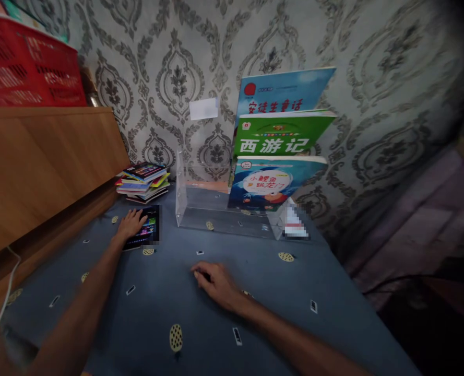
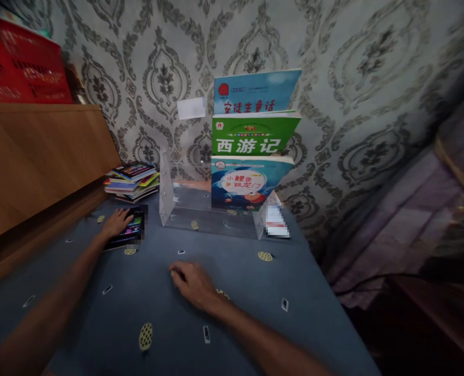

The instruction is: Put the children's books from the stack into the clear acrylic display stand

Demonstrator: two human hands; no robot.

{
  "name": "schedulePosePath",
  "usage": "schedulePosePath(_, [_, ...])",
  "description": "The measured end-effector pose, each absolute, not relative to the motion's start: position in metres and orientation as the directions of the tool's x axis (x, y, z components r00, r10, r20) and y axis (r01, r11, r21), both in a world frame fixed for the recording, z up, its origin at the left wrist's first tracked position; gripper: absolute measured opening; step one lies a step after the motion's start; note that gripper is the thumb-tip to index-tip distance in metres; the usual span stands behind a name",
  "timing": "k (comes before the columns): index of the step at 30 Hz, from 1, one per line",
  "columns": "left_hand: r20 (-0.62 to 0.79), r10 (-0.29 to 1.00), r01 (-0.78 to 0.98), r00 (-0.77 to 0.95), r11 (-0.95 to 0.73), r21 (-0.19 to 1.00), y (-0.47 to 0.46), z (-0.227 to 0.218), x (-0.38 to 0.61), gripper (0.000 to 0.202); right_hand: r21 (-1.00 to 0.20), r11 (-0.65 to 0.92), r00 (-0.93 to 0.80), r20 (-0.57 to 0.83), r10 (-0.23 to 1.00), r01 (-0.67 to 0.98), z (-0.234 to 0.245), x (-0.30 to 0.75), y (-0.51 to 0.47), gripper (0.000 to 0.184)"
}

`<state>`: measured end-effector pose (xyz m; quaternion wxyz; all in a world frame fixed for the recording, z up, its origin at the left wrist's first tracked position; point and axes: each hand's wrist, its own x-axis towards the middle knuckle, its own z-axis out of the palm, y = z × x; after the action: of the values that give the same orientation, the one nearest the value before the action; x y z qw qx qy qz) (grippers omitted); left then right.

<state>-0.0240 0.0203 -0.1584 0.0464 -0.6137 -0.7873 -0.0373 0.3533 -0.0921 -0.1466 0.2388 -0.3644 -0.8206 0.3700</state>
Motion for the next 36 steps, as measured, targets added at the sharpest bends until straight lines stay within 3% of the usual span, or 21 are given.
schedulePosePath(11, [0.144, 0.989, 0.992, -0.039, 0.055, -0.11, -0.002, -0.17, -0.021, 0.055, -0.81, 0.428, -0.598, 0.123, 0.792, 0.401, -0.146, 0.354, -0.093, 0.022])
schedulePosePath(22, [0.217, 0.975, 0.997, -0.047, 0.058, -0.044, -0.042, -0.183, 0.006, 0.06, -0.893, 0.353, -0.532, 0.163, 0.831, 0.278, -0.155, 0.353, -0.089, 0.019])
schedulePosePath(29, [0.167, 0.984, 0.998, -0.061, 0.056, 0.034, -0.066, -0.184, 0.026, 0.065, -0.679, 0.533, -0.451, 0.319, 0.834, 0.505, -0.158, 0.388, -0.076, 0.027])
schedulePosePath(36, [0.221, 0.975, 0.996, -0.034, 0.014, 0.089, -0.079, -0.189, 0.051, 0.064, -0.527, 0.436, -0.338, 0.277, 0.9, 0.73, -0.172, 0.464, -0.064, 0.036])
